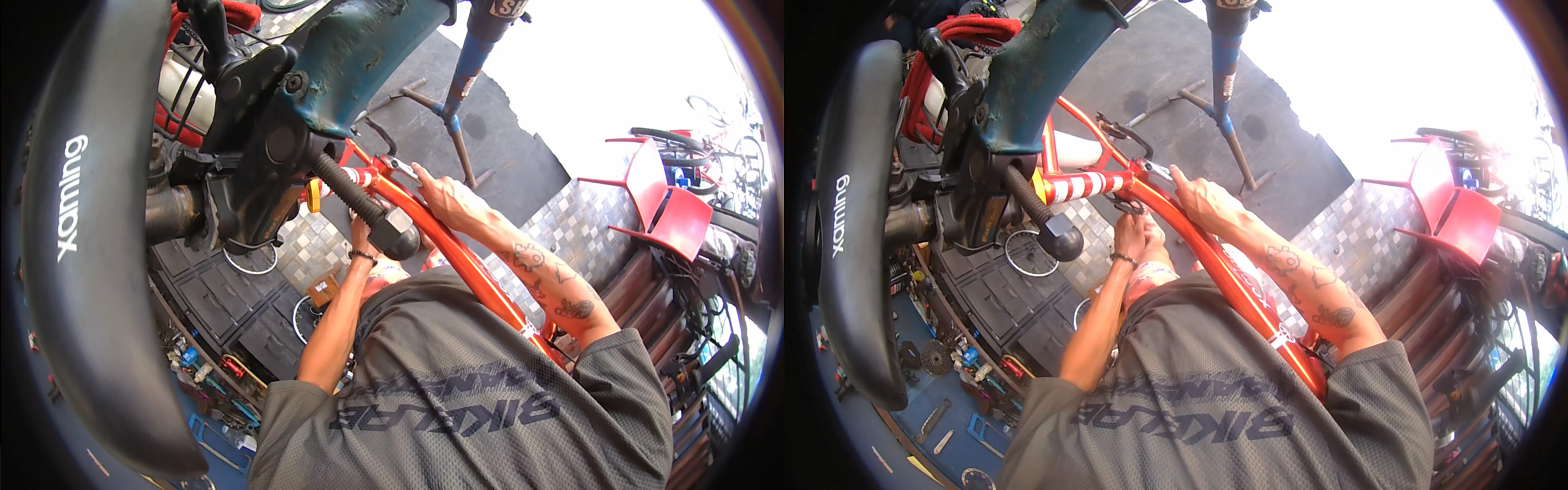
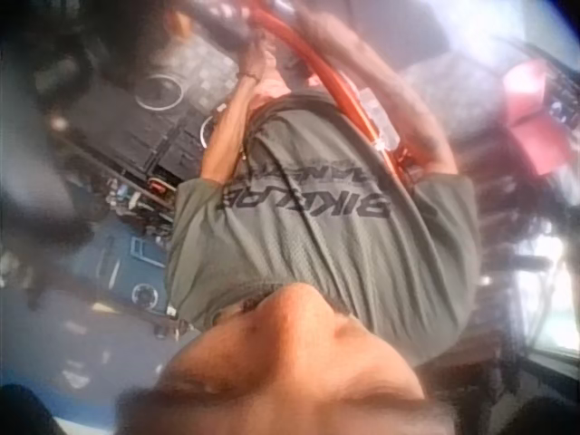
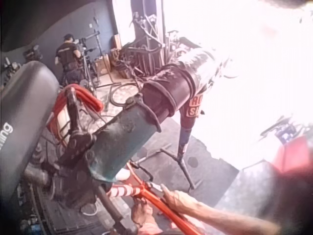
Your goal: The person applies grease to a bicycle headset bearing and installs it into the frame. They then use a red cloth to wipe the bearing and a screwdriver to adjust the headset. Finally, they use a wrench to tighten the headset locknut on the bicycle frame.
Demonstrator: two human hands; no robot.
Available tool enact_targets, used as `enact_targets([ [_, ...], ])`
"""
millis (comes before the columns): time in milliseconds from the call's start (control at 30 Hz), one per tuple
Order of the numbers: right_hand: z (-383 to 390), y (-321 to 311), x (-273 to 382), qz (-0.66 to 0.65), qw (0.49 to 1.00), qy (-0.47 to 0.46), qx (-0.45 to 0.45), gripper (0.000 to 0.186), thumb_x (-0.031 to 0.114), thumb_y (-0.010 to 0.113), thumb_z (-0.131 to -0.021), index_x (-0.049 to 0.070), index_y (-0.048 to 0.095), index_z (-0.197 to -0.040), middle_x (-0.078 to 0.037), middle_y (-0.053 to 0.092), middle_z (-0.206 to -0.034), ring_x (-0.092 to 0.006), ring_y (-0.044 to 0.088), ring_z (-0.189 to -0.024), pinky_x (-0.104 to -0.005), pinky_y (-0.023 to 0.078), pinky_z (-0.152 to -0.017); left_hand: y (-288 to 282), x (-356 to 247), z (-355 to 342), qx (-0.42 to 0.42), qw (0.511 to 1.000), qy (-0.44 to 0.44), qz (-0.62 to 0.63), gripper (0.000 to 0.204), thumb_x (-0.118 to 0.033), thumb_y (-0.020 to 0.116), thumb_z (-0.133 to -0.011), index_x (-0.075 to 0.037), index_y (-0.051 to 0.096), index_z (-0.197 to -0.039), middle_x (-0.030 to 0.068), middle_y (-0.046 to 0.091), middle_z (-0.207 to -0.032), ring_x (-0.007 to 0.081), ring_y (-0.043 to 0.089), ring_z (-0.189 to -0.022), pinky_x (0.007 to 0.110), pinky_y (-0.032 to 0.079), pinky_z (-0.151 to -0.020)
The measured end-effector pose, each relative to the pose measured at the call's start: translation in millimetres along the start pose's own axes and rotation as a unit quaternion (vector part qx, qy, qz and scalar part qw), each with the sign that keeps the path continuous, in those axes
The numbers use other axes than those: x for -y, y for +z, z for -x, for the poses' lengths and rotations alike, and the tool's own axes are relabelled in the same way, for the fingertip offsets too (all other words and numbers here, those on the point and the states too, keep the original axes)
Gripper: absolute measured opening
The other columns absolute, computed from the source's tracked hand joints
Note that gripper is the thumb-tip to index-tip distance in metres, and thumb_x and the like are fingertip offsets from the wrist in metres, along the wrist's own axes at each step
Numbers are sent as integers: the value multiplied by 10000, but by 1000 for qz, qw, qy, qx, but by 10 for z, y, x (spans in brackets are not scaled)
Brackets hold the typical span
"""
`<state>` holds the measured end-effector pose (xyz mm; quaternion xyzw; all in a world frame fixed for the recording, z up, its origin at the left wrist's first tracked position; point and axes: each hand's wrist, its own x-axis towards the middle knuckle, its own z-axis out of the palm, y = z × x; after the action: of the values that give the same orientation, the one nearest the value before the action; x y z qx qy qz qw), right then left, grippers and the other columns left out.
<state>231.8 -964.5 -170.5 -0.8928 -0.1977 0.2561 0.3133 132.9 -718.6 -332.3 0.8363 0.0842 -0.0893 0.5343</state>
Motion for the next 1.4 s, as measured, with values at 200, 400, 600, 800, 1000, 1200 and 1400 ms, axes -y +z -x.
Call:
enact_targets([
  [200, -18, 32, -87, 11, 1000, -23, -1, 567, 257, 534, -1071, -13, 379, -1546, -280, 714, -821, -462, 727, -734, -550, 568, -635, -437, -1103, 563, 93, 893, -215, 385, 383, -312, 560, -1115, 56, 633, -1195, 159, 756, -988, 183, 731, -776, 303, 612, -657],
  [400, -17, 54, -112, -20, 999, -28, -13, 582, 227, 545, -1050, -4, 385, -1559, -277, 712, -827, -464, 728, -754, -546, 567, -650, -717, -1700, 655, 71, 919, -101, 375, 419, -223, 690, -1045, 77, 600, -1323, 184, 754, -1116, 251, 760, -924, 346, 643, -756],
  [600, -14, 37, -81, -8, 1000, -14, -5, 570, 179, 527, -1040, 6, 388, -1565, -281, 716, -847, -474, 725, -771, -553, 566, -666, -779, -1478, 553, -184, 912, 274, -244, 632, -486, 778, -928, 24, 657, -1279, 223, 698, -1249, 401, 702, -1135, 466, 593, -958],
  [800, -22, 7, -38, -10, 1000, 10, 3, 545, 197, 535, -1056, 35, 412, -1561, -292, 718, -867, -472, 730, -808, -553, 565, -695, -633, -1284, 286, -214, 909, 332, -135, 521, -458, 529, -1101, 27, 672, -1225, 228, 712, -1152, 424, 736, -1066, 477, 614, -871],
  [1000, 2, 20, -37, -19, 999, -22, -34, 520, 165, 569, -1050, 1, 444, -1527, -290, 692, -786, -479, 689, -721, -555, 529, -666, -623, -832, -116, -302, 945, 101, 80, 520, -302, 391, -1145, 64, 726, -989, 216, 748, -914, 383, 757, -857, 435, 608, -711],
  [1200, -18, 29, -48, -25, 999, -18, -40, 491, 179, 566, -1050, 7, 472, -1500, -302, 694, -800, -490, 692, -744, -562, 534, -684, -985, -456, -502, -288, 956, 13, 47, 411, -247, 439, -1102, 43, 724, -1042, 189, 767, -910, 320, 767, -747, 388, 644, -614],
  [1400, -32, 49, -84, -19, 999, -11, -30, 431, 211, 546, -1062, 24, 505, -1448, -298, 721, -886, -474, 727, -813, -558, 560, -691, -1073, -609, -567, -93, 927, -107, 346, 314, -259, 511, -1058, -51, 737, -1124, 138, 786, -896, 282, 761, -654, 404, 646, -564],
])
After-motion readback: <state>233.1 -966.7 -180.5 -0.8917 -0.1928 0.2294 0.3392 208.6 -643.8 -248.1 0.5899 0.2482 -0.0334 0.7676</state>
